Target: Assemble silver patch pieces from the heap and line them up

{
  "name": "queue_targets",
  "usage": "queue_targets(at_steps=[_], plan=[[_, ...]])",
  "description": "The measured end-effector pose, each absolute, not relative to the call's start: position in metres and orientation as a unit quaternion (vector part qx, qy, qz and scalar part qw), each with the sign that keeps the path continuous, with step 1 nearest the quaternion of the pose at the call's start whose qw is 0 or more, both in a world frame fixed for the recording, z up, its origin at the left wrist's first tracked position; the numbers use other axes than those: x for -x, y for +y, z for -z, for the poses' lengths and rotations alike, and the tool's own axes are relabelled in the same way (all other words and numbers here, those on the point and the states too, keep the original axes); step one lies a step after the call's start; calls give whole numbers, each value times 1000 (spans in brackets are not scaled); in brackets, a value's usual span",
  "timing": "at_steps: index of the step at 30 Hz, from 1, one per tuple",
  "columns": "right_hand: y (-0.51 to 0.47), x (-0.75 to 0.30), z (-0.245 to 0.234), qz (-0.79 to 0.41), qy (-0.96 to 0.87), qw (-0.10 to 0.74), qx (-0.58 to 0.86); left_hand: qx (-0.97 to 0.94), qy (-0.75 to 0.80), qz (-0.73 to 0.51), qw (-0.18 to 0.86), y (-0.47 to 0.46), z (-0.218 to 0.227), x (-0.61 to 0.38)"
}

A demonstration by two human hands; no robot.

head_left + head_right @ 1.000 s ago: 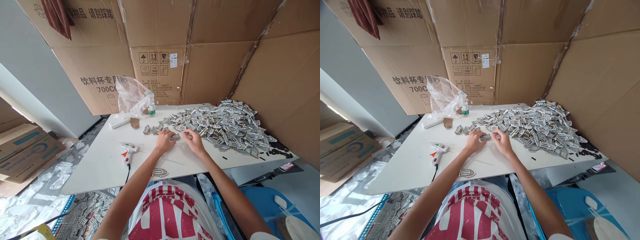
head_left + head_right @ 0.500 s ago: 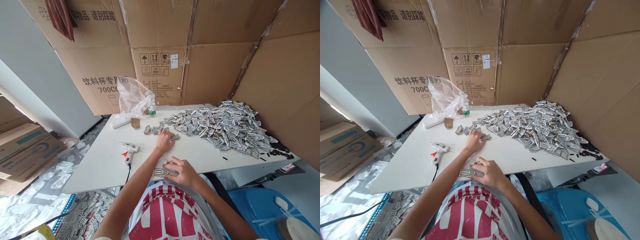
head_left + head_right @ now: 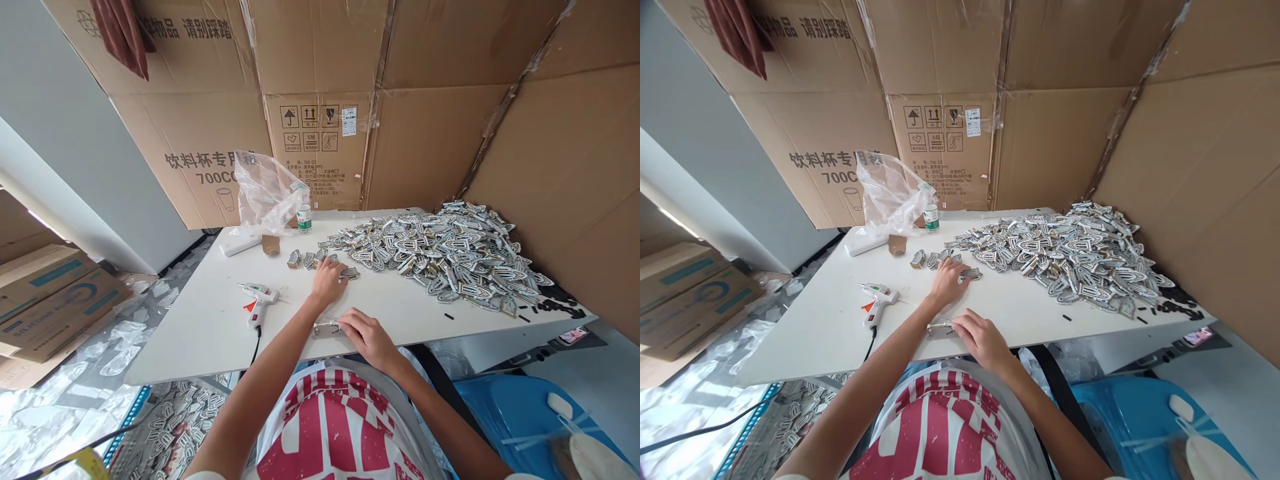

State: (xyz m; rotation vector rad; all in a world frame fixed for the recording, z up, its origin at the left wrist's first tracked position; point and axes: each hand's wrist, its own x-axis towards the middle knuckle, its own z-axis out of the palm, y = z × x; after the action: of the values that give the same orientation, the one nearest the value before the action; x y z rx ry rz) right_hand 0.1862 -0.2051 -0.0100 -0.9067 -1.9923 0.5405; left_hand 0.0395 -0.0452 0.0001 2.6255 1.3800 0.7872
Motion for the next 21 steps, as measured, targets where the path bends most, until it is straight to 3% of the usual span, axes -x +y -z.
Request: queue_targets(at_steps=[8,21], plan=[[-200,-197,1,-418,-607,512,442,-863,448,-230,38,-46,-4,-41],[-186,-201,18,-490,-464,596,435,-855,434,-280,53,-54,-12,-41]])
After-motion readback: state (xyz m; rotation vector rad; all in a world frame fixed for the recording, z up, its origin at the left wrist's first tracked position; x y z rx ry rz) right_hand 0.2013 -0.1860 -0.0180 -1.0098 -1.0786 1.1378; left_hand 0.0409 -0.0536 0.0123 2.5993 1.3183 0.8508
